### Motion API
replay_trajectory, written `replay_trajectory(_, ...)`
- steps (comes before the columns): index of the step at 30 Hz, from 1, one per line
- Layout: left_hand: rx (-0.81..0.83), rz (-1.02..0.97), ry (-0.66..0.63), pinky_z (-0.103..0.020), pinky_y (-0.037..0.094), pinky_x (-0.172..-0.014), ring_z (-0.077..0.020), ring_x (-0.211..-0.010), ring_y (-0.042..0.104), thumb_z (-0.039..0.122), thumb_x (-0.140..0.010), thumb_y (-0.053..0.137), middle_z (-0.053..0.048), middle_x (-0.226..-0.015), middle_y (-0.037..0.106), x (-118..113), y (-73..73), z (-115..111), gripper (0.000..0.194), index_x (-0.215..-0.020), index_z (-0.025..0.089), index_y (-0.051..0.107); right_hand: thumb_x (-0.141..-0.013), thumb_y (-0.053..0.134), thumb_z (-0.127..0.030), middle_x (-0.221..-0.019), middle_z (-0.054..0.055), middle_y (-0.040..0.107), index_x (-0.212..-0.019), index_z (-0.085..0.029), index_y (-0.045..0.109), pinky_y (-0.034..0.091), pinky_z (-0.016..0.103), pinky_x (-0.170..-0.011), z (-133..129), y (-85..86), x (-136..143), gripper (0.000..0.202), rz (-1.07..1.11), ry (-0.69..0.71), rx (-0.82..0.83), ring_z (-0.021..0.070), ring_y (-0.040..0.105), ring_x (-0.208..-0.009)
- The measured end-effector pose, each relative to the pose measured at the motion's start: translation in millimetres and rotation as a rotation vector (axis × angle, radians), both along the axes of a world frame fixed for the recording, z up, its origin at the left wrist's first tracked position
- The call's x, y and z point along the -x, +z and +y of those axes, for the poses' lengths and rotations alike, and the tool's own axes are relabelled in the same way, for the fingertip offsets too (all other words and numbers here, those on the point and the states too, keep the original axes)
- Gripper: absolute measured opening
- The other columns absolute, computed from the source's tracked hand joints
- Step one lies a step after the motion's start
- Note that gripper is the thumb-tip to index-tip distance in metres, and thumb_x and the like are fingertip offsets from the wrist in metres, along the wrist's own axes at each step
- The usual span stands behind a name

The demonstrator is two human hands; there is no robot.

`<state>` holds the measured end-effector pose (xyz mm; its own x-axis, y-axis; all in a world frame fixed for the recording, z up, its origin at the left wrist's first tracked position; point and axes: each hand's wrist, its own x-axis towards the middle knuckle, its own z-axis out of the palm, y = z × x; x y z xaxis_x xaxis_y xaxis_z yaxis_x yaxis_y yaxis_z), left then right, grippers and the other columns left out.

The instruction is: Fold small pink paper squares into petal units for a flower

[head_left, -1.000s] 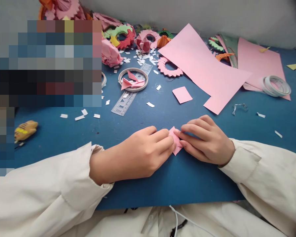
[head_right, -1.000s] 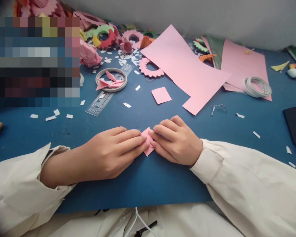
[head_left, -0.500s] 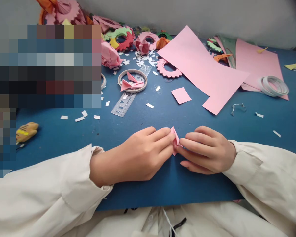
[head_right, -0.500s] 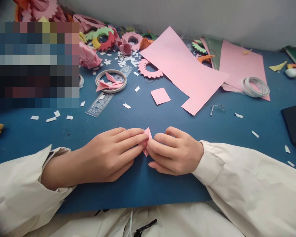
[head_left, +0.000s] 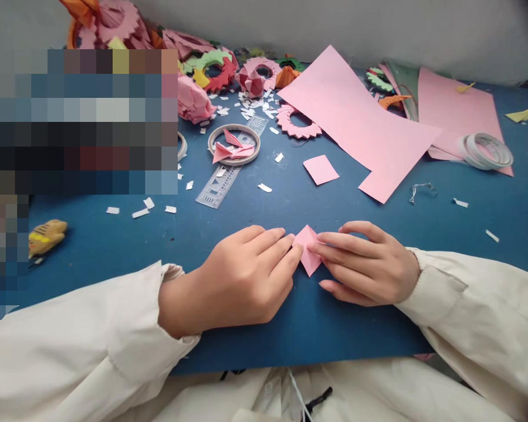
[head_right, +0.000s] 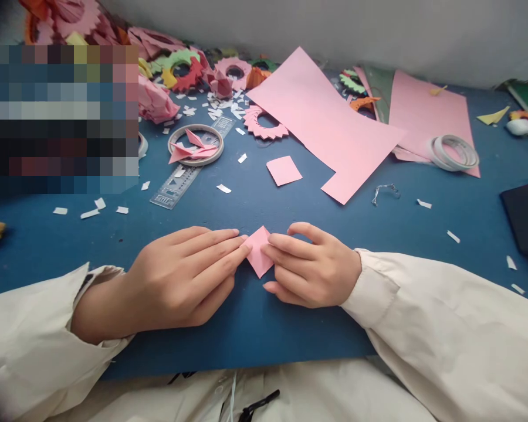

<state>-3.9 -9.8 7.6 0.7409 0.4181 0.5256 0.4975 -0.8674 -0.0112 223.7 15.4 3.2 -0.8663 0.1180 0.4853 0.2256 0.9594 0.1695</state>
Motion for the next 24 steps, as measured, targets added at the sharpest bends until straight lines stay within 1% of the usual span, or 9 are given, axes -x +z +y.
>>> replay_trajectory(4,-0.019,0.026,0.035,-0.036,0.060,-0.065,-0.0274,-0.086,0.069,0.011,-0.082,0.054,-0.016,-0.095,0.071,-0.7,0.8,-3.4,0.023,-0.097,0.001,0.067,-0.088,0.051,-0.026,-0.090,0.006,0.071,-0.063,-0.017,0.060,0.051,0.034,-0.077,1.0,-0.9,0.1,0.028,0.008,0.002,0.017,0.0175,0.063,-0.091)
replay_trajectory(7,-0.018,0.058,0.031,-0.037,0.061,-0.068,-0.0288,-0.091,0.068,0.011,-0.083,0.052,-0.019,-0.099,0.070,-1.5,0.8,-6.4,0.025,-0.099,-0.001,0.066,-0.088,0.051,-0.026,-0.089,0.007,0.071,-0.063,-0.016,0.059,0.050,0.034,-0.076,1.4,-1.7,-0.3,0.028,0.017,0.008,0.030,0.0180,0.063,-0.090)
replay_trajectory(11,-0.019,0.132,-0.007,-0.038,0.060,-0.072,-0.0308,-0.100,0.065,0.011,-0.083,0.054,-0.021,-0.109,0.066,-1.3,-1.2,-7.5,0.029,-0.108,-0.002,0.062,-0.087,0.052,-0.025,-0.092,0.006,0.071,-0.063,-0.016,0.059,0.049,0.034,-0.076,1.4,-2.0,-1.3,0.026,0.025,0.007,0.051,0.0177,0.062,-0.088)
replay_trajectory(13,-0.019,0.152,-0.046,-0.039,0.060,-0.077,-0.0317,-0.105,0.062,0.011,-0.082,0.056,-0.022,-0.113,0.063,-0.8,-2.5,-6.9,0.032,-0.111,-0.003,0.060,-0.087,0.051,-0.025,-0.091,0.005,0.070,-0.063,-0.017,0.058,0.048,0.034,-0.075,1.6,-1.9,-1.7,0.026,0.025,0.003,0.066,0.0171,0.062,-0.088)
replay_trajectory(18,-0.008,0.089,-0.144,-0.040,0.057,-0.086,-0.0323,-0.110,0.059,0.009,-0.082,0.055,-0.025,-0.115,0.062,-1.2,-4.2,-4.9,0.030,-0.108,-0.006,0.059,-0.085,0.052,-0.020,-0.092,0.004,0.071,-0.065,-0.016,0.058,0.048,0.034,-0.075,3.5,-2.3,-1.4,0.022,0.036,-0.021,0.132,0.0172,0.062,-0.087)
replay_trajectory(21,0.013,0.093,-0.150,-0.041,0.056,-0.086,-0.0323,-0.110,0.059,0.008,-0.082,0.054,-0.025,-0.115,0.061,-1.9,-4.5,-4.5,0.029,-0.108,-0.005,0.059,-0.084,0.053,-0.017,-0.091,0.004,0.071,-0.068,-0.016,0.059,0.048,0.034,-0.073,4.5,-3.2,-0.4,0.017,0.069,-0.031,0.172,0.0178,0.063,-0.085)
replay_trajectory(24,0.034,0.098,-0.145,-0.041,0.057,-0.086,-0.0316,-0.110,0.059,0.008,-0.083,0.053,-0.024,-0.114,0.062,-2.5,-4.8,-4.4,0.029,-0.108,-0.004,0.059,-0.084,0.053,-0.016,-0.090,0.004,0.072,-0.074,-0.016,0.062,0.049,0.033,-0.072,4.3,-2.9,1.1,0.013,0.094,-0.079,0.192,0.0162,0.064,-0.084)
